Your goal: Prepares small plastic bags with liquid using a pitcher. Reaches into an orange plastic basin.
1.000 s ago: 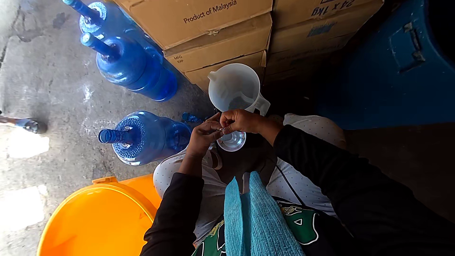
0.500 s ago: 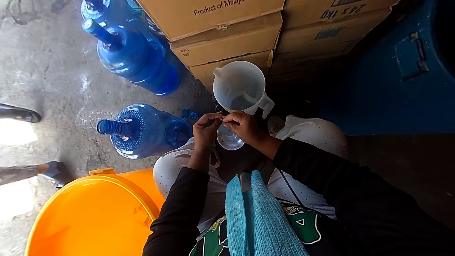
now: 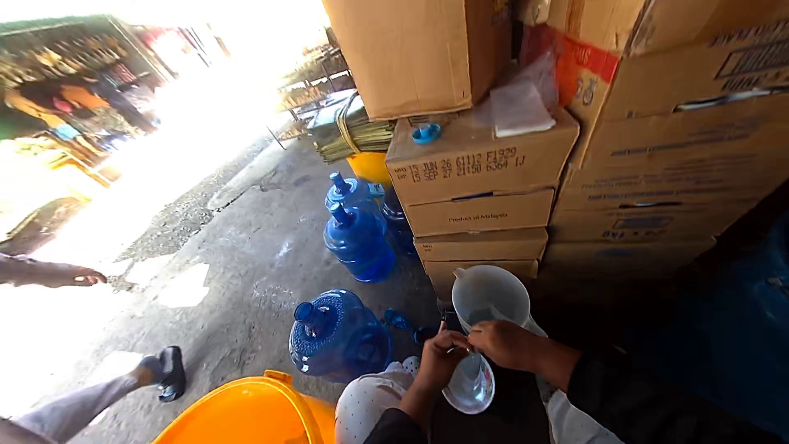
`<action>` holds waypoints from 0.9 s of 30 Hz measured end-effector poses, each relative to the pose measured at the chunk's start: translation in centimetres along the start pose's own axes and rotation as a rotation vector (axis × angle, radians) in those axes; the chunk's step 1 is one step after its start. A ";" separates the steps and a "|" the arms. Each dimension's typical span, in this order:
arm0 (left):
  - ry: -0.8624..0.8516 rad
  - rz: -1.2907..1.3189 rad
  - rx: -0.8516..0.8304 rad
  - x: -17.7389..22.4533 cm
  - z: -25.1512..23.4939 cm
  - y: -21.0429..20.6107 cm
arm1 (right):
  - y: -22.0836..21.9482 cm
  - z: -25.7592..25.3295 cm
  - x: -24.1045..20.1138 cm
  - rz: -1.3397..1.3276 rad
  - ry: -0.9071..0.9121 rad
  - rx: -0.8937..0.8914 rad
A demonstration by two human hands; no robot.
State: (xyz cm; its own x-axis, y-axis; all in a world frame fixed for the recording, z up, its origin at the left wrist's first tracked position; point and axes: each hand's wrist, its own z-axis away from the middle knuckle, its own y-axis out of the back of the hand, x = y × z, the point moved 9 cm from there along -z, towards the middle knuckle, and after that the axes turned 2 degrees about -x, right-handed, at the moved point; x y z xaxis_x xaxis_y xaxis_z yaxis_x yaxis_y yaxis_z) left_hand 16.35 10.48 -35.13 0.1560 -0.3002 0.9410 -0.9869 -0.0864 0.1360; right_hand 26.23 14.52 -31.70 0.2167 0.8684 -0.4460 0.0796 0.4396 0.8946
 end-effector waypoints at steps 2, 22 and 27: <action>-0.006 -0.008 -0.006 0.0 -0.1 -0.1 | -0.5 0.2 0.1 0.024 -0.047 -0.052; -0.371 -0.311 -0.077 2.8 0.6 -0.9 | -1.9 -0.2 4.4 -0.732 -0.635 0.175; -0.442 -0.428 -0.032 3.8 0.9 -1.9 | -1.0 0.2 3.7 -0.725 -0.663 0.123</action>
State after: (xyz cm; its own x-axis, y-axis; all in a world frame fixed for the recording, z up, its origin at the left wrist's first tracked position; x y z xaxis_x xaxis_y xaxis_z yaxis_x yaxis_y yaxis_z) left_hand 18.81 8.63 -32.09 0.5340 -0.6113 0.5841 -0.8325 -0.2597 0.4893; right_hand 27.10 17.29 -34.23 0.5734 0.0778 -0.8156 0.5008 0.7545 0.4241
